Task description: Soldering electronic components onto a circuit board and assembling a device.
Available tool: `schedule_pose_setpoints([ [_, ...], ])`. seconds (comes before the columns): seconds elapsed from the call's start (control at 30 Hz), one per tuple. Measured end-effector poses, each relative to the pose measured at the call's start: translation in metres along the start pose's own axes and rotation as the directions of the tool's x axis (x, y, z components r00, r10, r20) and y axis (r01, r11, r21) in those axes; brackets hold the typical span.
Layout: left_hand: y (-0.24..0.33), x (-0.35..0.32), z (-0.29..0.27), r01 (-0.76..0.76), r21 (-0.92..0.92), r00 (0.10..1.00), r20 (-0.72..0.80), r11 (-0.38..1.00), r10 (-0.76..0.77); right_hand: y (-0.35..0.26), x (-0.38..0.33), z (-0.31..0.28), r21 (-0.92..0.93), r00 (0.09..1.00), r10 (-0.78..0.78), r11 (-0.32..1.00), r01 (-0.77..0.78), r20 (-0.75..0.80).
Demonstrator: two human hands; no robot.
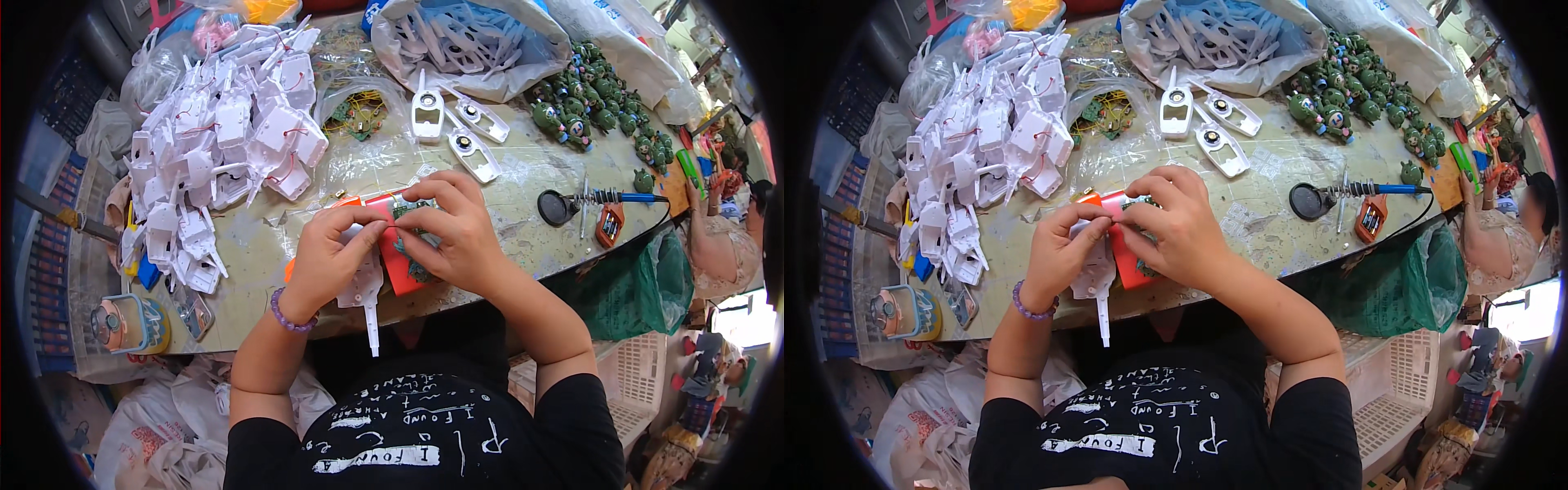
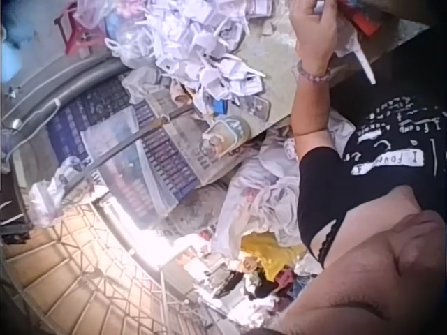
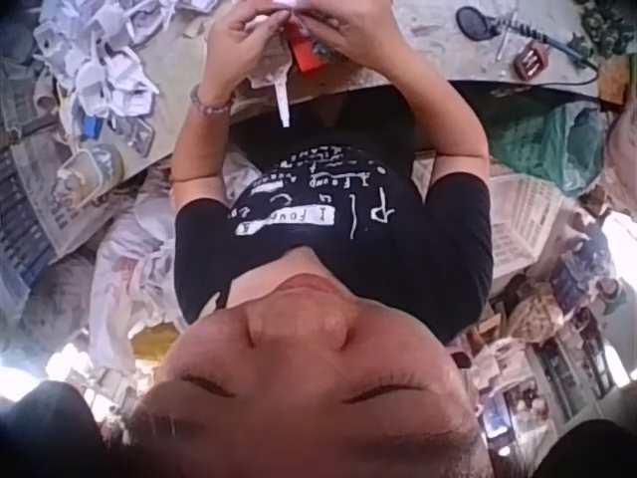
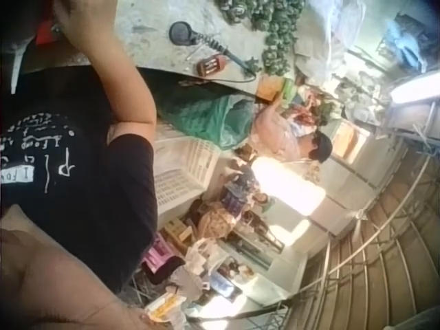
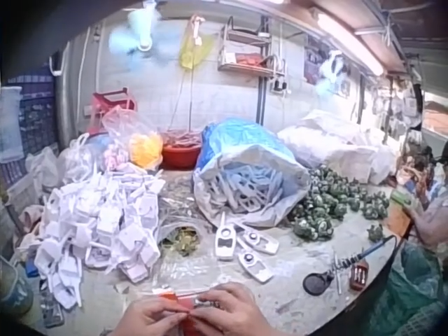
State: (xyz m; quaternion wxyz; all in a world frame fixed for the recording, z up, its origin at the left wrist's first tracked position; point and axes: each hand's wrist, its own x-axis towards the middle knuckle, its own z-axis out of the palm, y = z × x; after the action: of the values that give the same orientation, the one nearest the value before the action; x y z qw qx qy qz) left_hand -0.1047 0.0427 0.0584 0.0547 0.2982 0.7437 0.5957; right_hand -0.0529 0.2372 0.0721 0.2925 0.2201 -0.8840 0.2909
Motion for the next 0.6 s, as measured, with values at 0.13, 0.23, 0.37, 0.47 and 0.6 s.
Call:
schedule_pose_setpoints([
  [0.13, 0.001, 0.0, 0.002, -0.025, 0.036, 1.0, -0.004, 0.999, 0.025, 0.001, -0.001, 0.001, -0.009, 1.0, 0.021, 1.0, -0.021, -0.017],
  [0.23, -0.008, 0.001, -0.001, -0.11, 0.095, 0.994, -0.012, 0.989, 0.112, 0.002, -0.001, 0.002, -0.019, 1.0, 0.0, 1.0, -0.001, -0.013],
  [0.37, -0.01, 0.0, -0.002, -0.118, 0.131, 0.993, -0.016, 0.984, 0.121, 0.005, -0.005, 0.0, -0.059, 0.992, 0.122, 0.991, -0.121, 0.014],
  [0.47, -0.009, 0.001, -0.001, -0.153, 0.17, 0.988, 0.018, 0.973, 0.152, 0.015, -0.012, 0.002, -0.067, 0.987, 0.137, 0.989, -0.132, 0.087],
  [0.6, -0.008, 0.001, -0.001, -0.235, 0.286, 0.972, 0.051, 0.929, 0.23, 0.015, -0.012, -0.002, -0.043, 0.994, 0.083, 0.996, -0.08, 0.071],
])
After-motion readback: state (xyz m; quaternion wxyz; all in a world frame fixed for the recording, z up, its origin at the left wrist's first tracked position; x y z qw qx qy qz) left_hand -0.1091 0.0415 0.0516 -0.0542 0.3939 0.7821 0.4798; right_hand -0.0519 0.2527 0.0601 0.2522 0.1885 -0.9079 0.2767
